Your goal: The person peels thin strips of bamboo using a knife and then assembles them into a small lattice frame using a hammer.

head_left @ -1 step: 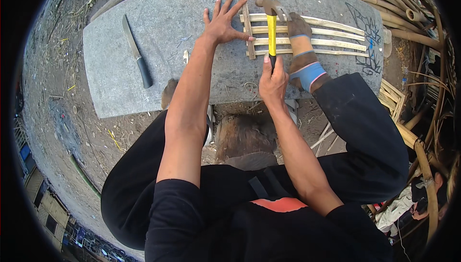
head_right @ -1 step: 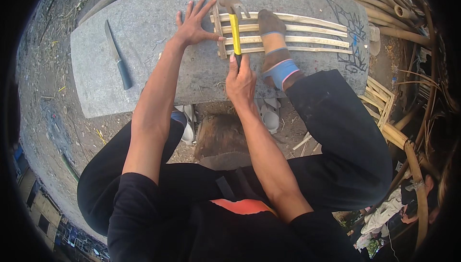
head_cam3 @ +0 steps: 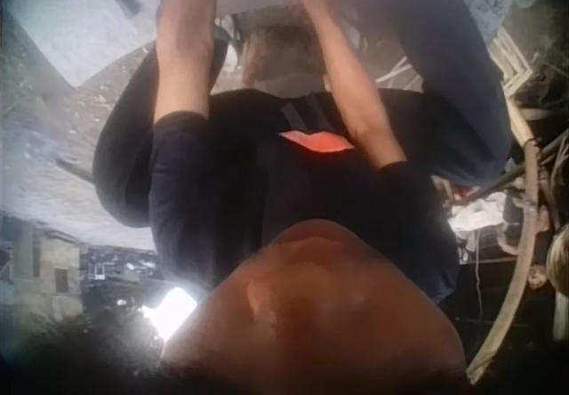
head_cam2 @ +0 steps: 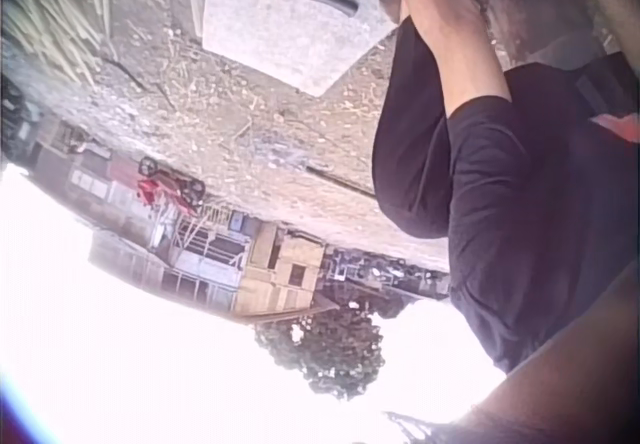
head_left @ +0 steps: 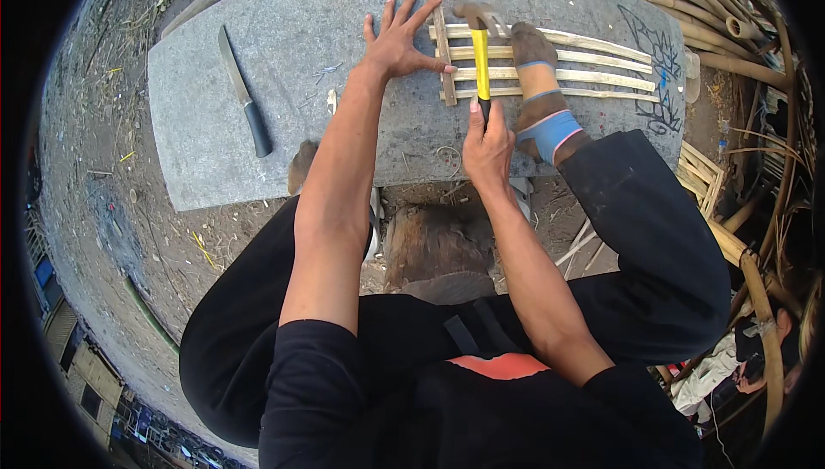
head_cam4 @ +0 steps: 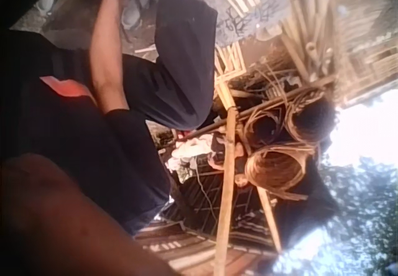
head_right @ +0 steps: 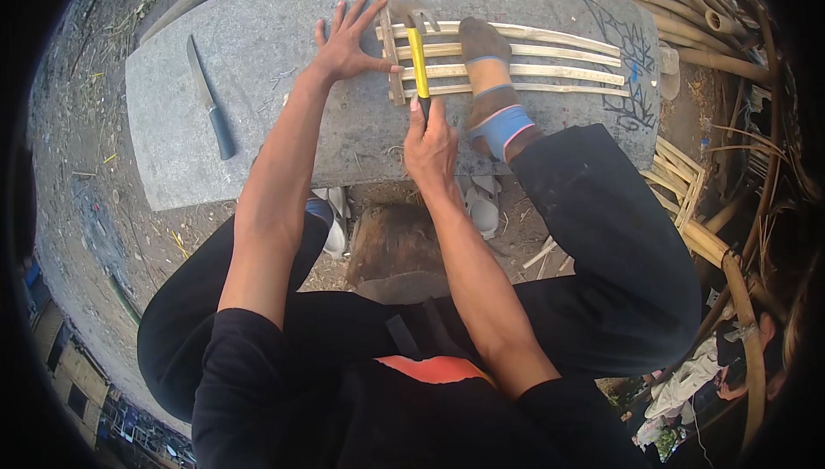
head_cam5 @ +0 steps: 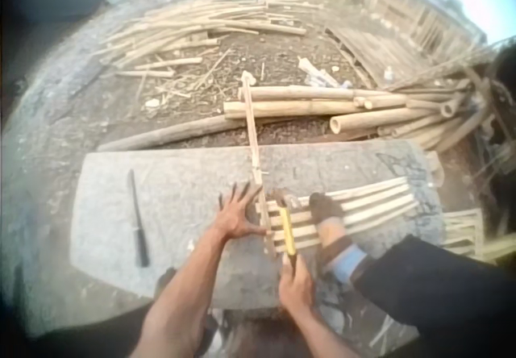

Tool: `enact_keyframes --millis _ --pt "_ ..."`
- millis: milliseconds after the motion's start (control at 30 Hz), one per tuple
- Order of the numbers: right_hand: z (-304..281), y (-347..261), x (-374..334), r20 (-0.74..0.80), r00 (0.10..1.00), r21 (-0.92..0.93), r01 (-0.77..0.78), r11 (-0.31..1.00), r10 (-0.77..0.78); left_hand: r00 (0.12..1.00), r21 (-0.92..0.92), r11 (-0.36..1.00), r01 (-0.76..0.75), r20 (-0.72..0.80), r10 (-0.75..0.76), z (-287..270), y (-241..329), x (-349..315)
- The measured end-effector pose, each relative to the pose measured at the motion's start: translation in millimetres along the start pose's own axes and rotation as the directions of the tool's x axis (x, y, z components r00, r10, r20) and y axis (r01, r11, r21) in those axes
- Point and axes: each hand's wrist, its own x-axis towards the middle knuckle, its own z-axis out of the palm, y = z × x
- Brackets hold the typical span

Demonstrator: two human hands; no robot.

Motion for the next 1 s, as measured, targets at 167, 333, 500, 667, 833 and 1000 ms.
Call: enact_keyframes --millis 167,333,500,667,833,1000 --pt "0 -2 -1 -0.012 1.000 -0.016 -0.019 1.000 0.019 1.000 -0.024 1.000 0.003 -0.021 -0.003 0 2 1" --pt "-7 -19 8 -0.066 0.997 0.074 -0.028 0.997 0.033 1.000 -0.022 1.000 0.014 -0.022 -0.015 4 -1 0" --pt "3 -20 -1 -0.046 0.999 -0.015 0.023 1.000 -0.023 1.000 0.004 1.000 0.022 -0.001 -0.022 3 1 1" --pt "-2 -21 -3 -0.067 0.997 0.151 -0.018 0.988 0.028 1.000 0.000 1.000 0.015 -0.025 -0.015 3 0 -1" --pt "-1 -7 -6 -0.031 0.998 -0.016 -0.048 0.999 0.047 1.000 -0.002 1.000 0.017 -0.014 -0.017 4 1 1" --pt "-10 -19 0 -0.055 0.998 -0.003 -0.042 0.999 0.042 0.999 0.006 1.000 0.011 -0.043 -0.010 5 -3 0"
